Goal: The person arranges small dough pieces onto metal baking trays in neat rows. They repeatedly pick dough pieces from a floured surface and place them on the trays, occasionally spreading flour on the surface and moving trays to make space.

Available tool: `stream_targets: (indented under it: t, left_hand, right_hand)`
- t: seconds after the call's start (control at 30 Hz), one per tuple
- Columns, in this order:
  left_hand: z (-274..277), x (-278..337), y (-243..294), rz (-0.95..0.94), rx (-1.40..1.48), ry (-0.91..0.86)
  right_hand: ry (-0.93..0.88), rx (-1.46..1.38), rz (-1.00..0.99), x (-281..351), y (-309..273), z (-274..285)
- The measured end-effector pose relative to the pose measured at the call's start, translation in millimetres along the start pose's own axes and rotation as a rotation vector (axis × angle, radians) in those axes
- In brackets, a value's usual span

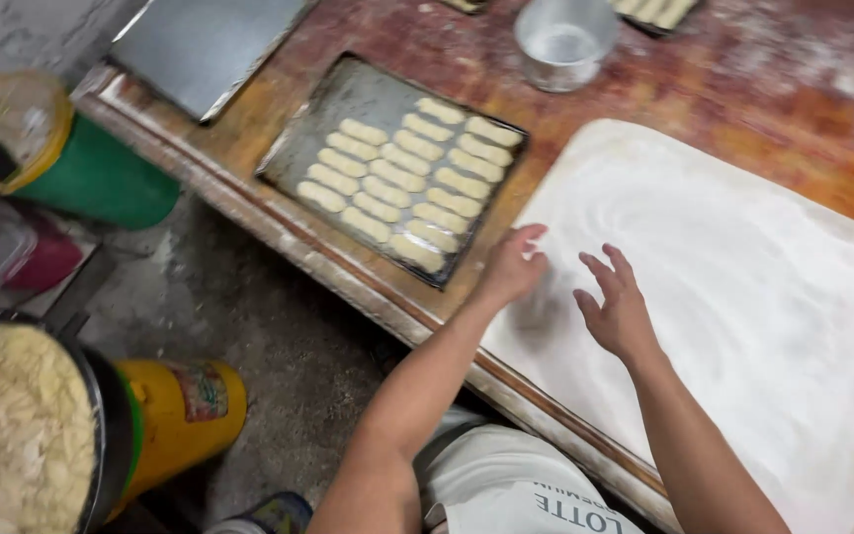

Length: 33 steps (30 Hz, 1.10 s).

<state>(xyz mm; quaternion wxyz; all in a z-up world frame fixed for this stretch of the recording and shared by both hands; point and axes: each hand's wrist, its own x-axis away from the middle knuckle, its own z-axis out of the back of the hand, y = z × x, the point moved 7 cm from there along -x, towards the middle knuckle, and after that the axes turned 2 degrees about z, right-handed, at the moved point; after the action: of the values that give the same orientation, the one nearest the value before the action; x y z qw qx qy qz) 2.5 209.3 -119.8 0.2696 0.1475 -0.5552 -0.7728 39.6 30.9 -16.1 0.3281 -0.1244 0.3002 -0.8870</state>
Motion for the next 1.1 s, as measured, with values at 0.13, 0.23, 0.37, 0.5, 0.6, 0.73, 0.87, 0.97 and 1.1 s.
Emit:
stream_targets:
  t: [0.13,0.23,0.37,0.5,0.6,0.73,0.87,0.97,1.1]
  left_hand:
    - [68.6,-12.0,-3.0,0.003,0.156,0.005]
    - [151.9,-38.0,-30.9,0.124,0.115,-0.032]
    - [290.1,-91.7,-123.4,0.202,0.096,0.129]
    - [453.8,-129.4,-196.4,0.354,0.111,0.39]
    - [551.2,-155.2,-238.2,0.475,0.101,0.607]
    - [616.4,-177.2,-225.5,0.49,0.19,0.704]
    - [629.7,-198.0,-219.3,0.578,0.324,0.757]
    - [624.8,-213.0,-258.0,0.729,0.286,0.801]
    - [623.0,-240.3,-276.1,0.632,0.887,0.756]
  right_hand:
    - [-0.12,-0.029,0.058,-40.8,-51.8,-63.2]
    - [-0.183,-0.041,0.137,-81.5,-106.8,-123.6]
    - [-0.139,-0.105,0.314,-145.9,-195.6,-215.3]
    - [-0.255,-0.135,0.376,-201.0,-304.9,-293.7]
    - [-0.323,-0.117,0.358,-245.2,-364.9,-343.6]
    - [-0.377,-0.115,0.46,-289.1,-424.0,-379.2]
    - [-0.388,-0.099,0.488,-320.0,-432.3,-399.1]
    - [-0.398,-0.108,0.43,-324.8,-436.1,-394.6]
    - [-0.396,-0.13,0.339,-342.6,-415.9,-401.1]
